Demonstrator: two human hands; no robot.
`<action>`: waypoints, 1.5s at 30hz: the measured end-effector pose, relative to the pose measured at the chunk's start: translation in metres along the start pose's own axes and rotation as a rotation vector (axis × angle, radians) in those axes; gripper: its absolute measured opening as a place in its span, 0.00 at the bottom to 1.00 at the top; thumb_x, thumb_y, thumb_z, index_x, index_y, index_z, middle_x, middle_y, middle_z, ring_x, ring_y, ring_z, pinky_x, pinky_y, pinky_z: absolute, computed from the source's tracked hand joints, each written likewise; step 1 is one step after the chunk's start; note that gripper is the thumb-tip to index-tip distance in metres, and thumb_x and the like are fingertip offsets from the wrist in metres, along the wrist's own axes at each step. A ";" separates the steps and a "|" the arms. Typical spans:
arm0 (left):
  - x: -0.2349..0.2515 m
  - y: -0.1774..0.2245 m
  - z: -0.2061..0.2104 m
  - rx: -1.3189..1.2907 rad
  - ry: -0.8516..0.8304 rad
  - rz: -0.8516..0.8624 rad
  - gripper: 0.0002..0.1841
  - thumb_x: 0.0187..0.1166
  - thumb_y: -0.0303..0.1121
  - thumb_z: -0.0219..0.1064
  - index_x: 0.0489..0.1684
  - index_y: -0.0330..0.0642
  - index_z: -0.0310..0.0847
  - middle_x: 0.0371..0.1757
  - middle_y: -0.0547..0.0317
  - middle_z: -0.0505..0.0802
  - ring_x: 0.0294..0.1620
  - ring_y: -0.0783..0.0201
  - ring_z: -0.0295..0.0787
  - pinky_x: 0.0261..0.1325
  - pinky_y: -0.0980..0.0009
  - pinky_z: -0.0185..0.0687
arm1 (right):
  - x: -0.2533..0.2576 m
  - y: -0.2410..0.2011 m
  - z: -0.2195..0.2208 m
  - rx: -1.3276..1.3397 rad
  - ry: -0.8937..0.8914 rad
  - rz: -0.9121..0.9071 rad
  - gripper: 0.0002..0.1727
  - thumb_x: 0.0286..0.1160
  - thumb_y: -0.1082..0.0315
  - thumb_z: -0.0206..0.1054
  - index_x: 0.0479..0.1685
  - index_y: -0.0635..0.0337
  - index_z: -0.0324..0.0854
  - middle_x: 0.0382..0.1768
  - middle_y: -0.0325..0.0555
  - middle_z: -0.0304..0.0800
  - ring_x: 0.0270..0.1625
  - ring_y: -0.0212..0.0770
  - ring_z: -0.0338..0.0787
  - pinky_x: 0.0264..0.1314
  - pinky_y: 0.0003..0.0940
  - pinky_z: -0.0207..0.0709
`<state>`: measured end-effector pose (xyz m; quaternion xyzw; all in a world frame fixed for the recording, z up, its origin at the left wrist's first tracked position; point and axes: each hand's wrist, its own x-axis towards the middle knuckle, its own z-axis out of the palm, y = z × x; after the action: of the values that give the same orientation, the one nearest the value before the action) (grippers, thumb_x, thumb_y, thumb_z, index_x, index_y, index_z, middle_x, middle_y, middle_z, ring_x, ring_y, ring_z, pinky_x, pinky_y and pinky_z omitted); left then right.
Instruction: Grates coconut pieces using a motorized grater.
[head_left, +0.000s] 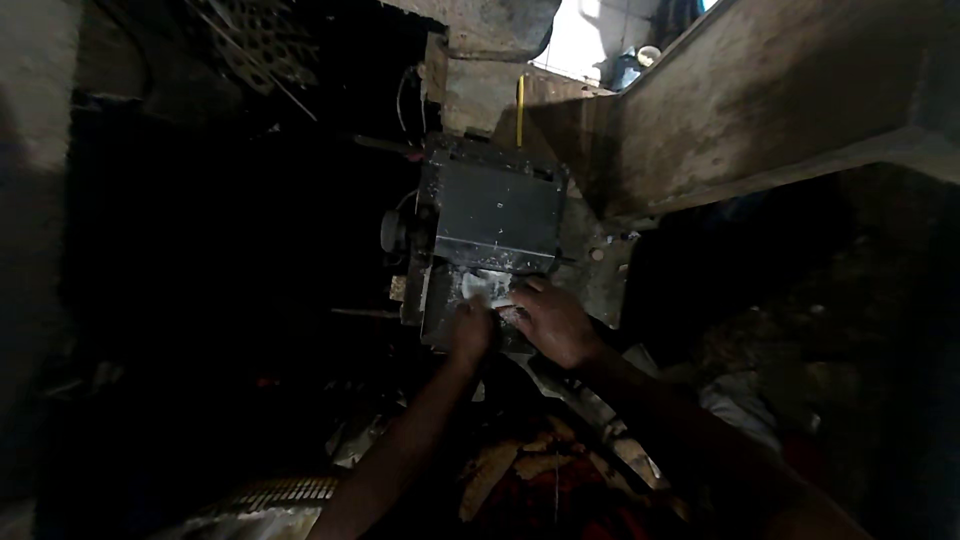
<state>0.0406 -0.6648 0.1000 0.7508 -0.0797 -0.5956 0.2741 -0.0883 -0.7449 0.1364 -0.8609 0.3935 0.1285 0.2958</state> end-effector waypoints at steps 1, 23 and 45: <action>-0.007 0.002 0.004 -0.050 -0.031 -0.042 0.25 0.96 0.47 0.45 0.55 0.35 0.82 0.33 0.52 0.86 0.29 0.62 0.80 0.35 0.62 0.80 | -0.006 0.000 -0.005 0.000 -0.050 0.028 0.15 0.82 0.52 0.68 0.52 0.52 0.89 0.55 0.50 0.89 0.53 0.51 0.91 0.55 0.54 0.87; 0.006 -0.006 0.037 -0.110 0.018 -0.065 0.24 0.95 0.47 0.45 0.57 0.35 0.80 0.36 0.47 0.87 0.32 0.57 0.85 0.37 0.57 0.84 | -0.007 0.046 0.003 0.049 -0.026 -0.102 0.16 0.81 0.54 0.69 0.55 0.54 0.89 0.58 0.51 0.88 0.60 0.52 0.90 0.62 0.54 0.85; 0.022 -0.015 0.010 -0.573 -0.325 -0.009 0.28 0.93 0.55 0.48 0.52 0.36 0.81 0.30 0.51 0.90 0.25 0.61 0.87 0.29 0.68 0.87 | -0.007 0.066 -0.004 0.232 0.000 -0.026 0.16 0.83 0.58 0.68 0.64 0.50 0.86 0.65 0.50 0.86 0.60 0.49 0.91 0.63 0.53 0.86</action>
<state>0.0342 -0.6652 0.0720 0.5385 0.0515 -0.7072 0.4553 -0.1427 -0.7774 0.1157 -0.8260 0.3944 0.0780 0.3952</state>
